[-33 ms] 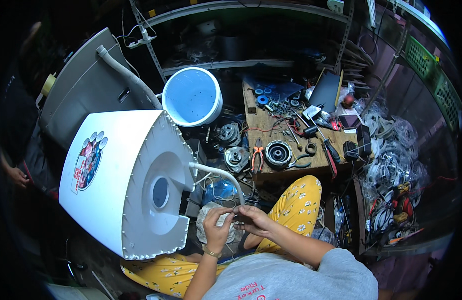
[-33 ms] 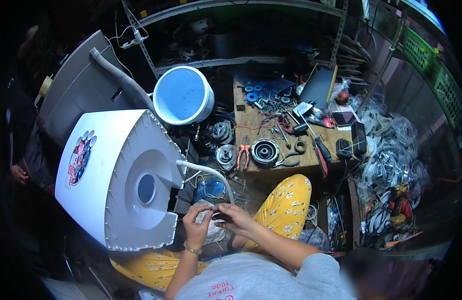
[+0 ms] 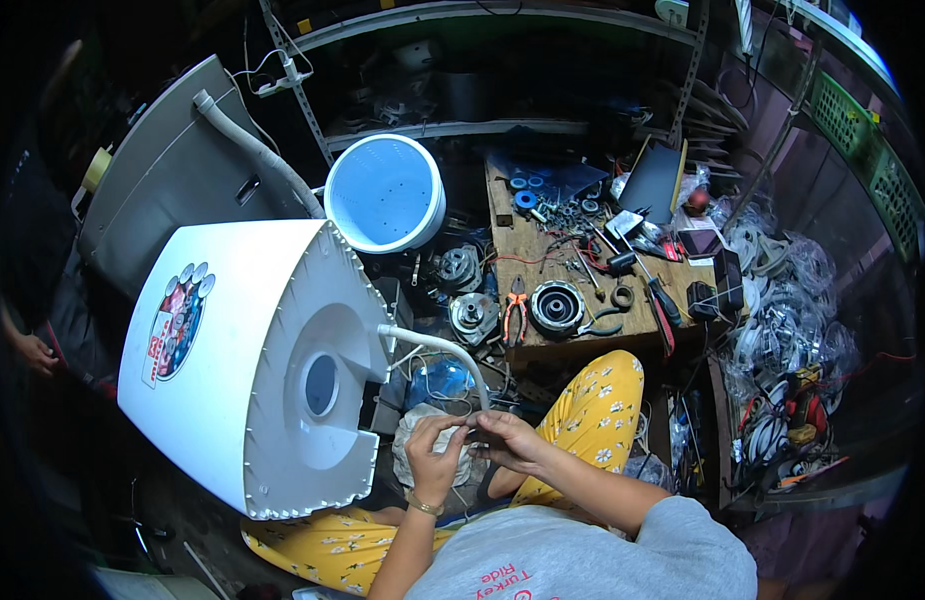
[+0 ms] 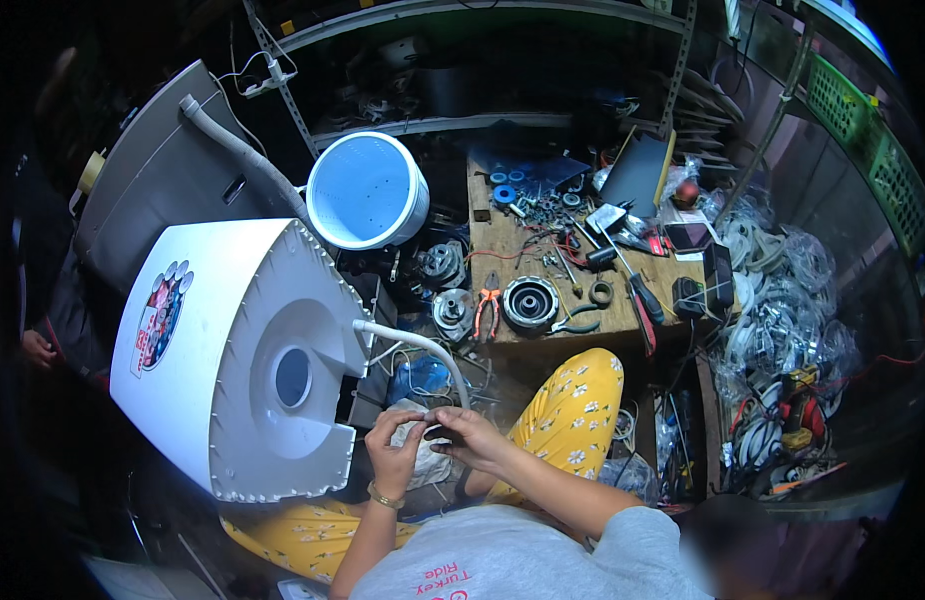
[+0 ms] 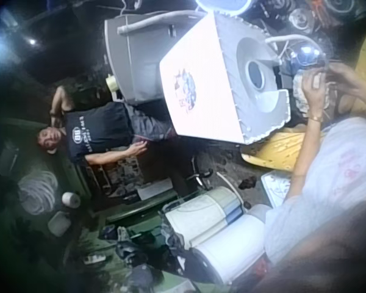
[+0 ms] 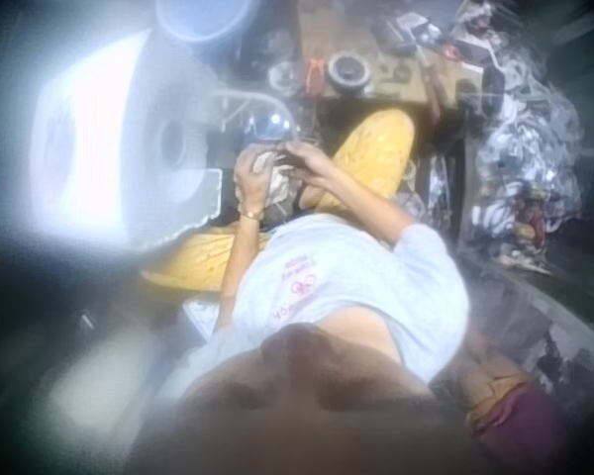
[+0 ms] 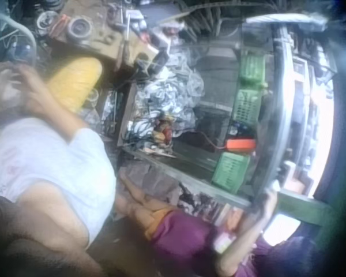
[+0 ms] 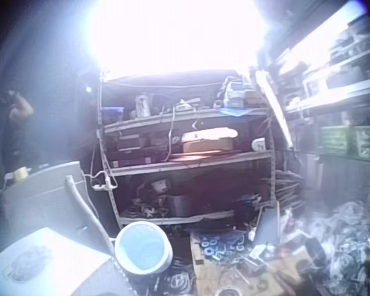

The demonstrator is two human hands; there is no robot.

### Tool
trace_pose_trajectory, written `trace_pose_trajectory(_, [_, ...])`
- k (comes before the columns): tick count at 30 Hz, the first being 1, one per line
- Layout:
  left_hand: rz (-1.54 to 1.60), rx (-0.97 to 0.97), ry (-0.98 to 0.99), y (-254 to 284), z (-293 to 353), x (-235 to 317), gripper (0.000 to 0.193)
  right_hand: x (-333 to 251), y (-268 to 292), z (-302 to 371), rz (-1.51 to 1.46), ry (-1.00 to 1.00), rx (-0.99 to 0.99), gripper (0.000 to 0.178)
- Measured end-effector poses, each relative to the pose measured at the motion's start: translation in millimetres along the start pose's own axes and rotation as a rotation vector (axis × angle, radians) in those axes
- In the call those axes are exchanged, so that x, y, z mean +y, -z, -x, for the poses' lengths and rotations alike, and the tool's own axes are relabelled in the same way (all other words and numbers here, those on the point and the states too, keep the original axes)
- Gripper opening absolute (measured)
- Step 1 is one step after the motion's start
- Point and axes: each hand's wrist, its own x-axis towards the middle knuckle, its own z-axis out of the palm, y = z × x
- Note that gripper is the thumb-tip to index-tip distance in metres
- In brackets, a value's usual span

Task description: The person sits on the floor in a workshop and assembles a white plastic appliance component. They insert a white corrugated hose into a port on the component, apply a sealant from a tube, and then insert a metal rod into the same port. The person also handles a plastic bag and a small box during the process.

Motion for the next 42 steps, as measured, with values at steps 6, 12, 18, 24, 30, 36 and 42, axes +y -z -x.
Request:
trace_pose_trajectory(6, [-0.261, 0.041, -0.156, 4, -1, 3, 0.012, 0, -8, 3, 0.446, 0.255, 0.132, 0.018])
trace_pose_trajectory(12, [-0.555, -0.048, -0.222, 6, 7, -7, 0.013, 1, -5, 2, 1.018, 0.538, 0.196, 0.015])
trace_pose_trajectory(18, [-0.596, -0.135, -0.193, 3, 14, -17, 0.012, 10, 6, 0, 1.177, 0.585, 0.19, 0.015])
trace_pose_trajectory(24, [-0.548, -0.209, -0.128, 2, 24, -31, 0.009, 22, 31, -10, 1.105, 0.445, 0.127, 0.016])
trace_pose_trajectory(30, [-0.484, -0.279, -0.016, 6, 45, -44, 0.008, 40, 88, -34, 1.018, 0.294, 0.303, 0.019])
trace_pose_trajectory(36, [-0.431, -0.363, 0.1, 3, 69, -67, 0.012, 69, 156, -40, 1.323, 0.217, 0.364, 0.026])
trace_pose_trajectory(42, [-0.23, -0.88, 0.438, -30, 125, -164, 0.031, 87, 170, -62, 1.876, -0.166, -0.051, 0.044])
